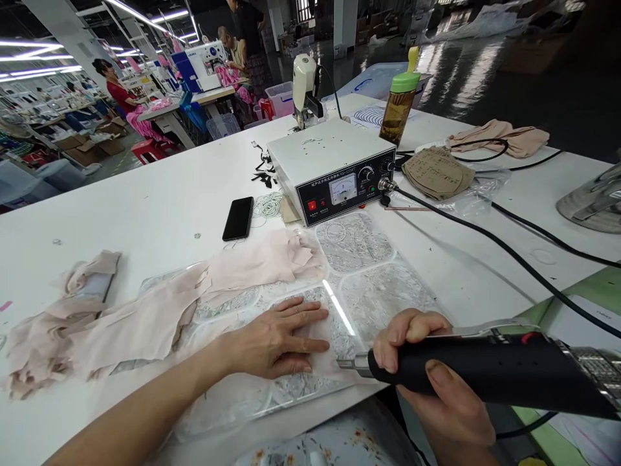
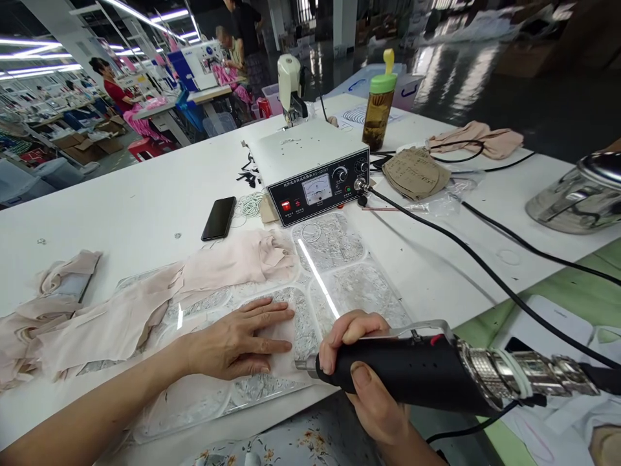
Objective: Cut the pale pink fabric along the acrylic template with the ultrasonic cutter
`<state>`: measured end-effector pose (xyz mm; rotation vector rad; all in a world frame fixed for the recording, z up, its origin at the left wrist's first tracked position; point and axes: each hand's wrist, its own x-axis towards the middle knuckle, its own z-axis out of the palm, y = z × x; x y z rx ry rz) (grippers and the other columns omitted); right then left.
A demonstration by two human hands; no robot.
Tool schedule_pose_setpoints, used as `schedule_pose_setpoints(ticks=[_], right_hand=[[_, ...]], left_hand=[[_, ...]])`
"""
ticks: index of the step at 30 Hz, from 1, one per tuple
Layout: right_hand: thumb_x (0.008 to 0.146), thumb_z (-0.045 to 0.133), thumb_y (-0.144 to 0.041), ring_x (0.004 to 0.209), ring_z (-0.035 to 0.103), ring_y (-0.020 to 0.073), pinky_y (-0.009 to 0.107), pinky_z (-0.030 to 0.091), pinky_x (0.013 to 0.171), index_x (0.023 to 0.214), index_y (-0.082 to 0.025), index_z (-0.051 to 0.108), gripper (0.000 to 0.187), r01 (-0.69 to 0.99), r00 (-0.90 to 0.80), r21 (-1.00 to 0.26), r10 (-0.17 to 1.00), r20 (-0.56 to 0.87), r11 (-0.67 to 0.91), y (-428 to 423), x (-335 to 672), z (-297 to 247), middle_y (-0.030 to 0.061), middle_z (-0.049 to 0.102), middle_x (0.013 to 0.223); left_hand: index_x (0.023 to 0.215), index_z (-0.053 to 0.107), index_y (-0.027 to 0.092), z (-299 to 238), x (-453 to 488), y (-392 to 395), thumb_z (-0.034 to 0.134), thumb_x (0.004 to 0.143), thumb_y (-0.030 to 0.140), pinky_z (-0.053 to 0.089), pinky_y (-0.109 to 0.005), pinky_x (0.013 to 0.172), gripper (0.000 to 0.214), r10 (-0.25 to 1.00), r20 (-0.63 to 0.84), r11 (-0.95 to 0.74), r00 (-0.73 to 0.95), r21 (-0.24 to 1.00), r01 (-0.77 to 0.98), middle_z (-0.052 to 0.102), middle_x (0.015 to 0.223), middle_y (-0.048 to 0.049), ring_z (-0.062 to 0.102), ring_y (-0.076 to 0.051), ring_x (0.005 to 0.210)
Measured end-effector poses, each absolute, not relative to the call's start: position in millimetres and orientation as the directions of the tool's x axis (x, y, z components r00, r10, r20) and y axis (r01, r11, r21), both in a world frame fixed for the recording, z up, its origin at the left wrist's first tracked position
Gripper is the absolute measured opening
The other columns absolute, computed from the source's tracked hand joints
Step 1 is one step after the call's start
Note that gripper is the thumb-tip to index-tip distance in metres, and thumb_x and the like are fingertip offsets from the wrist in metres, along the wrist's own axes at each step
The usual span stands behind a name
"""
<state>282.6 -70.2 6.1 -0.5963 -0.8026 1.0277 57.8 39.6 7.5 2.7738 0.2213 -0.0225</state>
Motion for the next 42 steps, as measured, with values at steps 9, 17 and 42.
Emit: schedule_pose_setpoints(ticks=[9,17,42], right_hand=[[0.082,0.061,-0.032,0.055,0.055,0.0114,0.032,0.05,0.053,0.089,-0.023,0.061,0.012,-0.459,0.37,-0.775,0.887,0.277,0.433,-68.0,290.2,8.5,0.0012,0.052,0.079],[0.081,0.063,-0.033,0.052,0.054,0.0128,0.035,0.05,0.05,0.087,-0.025,0.063,0.01,-0.394,0.386,-0.795,0.868,0.313,0.462,-57.6,284.5,8.5,0.0017,0.052,0.078],[0.082,0.063,-0.03,0.053,0.057,0.0104,0.031,0.053,0.054,0.086,-0.023,0.061,0.008,-0.383,0.381,-0.785,0.857,0.347,0.488,-51.0,283.5,4.7,-0.0009,0.054,0.078]], left_hand=[[0.129,0.058,0.026,5.9,57.1,39.3,0.05,0.097,0.045,0.023,-0.047,0.118,0.038,0.151,-0.028,-0.916,0.988,0.371,0.151,0.034,0.152,-0.0107,0.033,-0.029,0.141],[0.13,0.057,0.026,5.7,58.0,38.9,0.051,0.096,0.045,0.023,-0.048,0.118,0.039,0.149,-0.04,-0.916,0.988,0.371,0.153,0.034,0.152,-0.0113,0.033,-0.029,0.141],[0.13,0.058,0.026,4.3,57.7,39.4,0.049,0.097,0.045,0.024,-0.049,0.118,0.038,0.148,-0.002,-0.917,0.989,0.375,0.138,0.034,0.153,-0.0105,0.034,-0.031,0.141]])
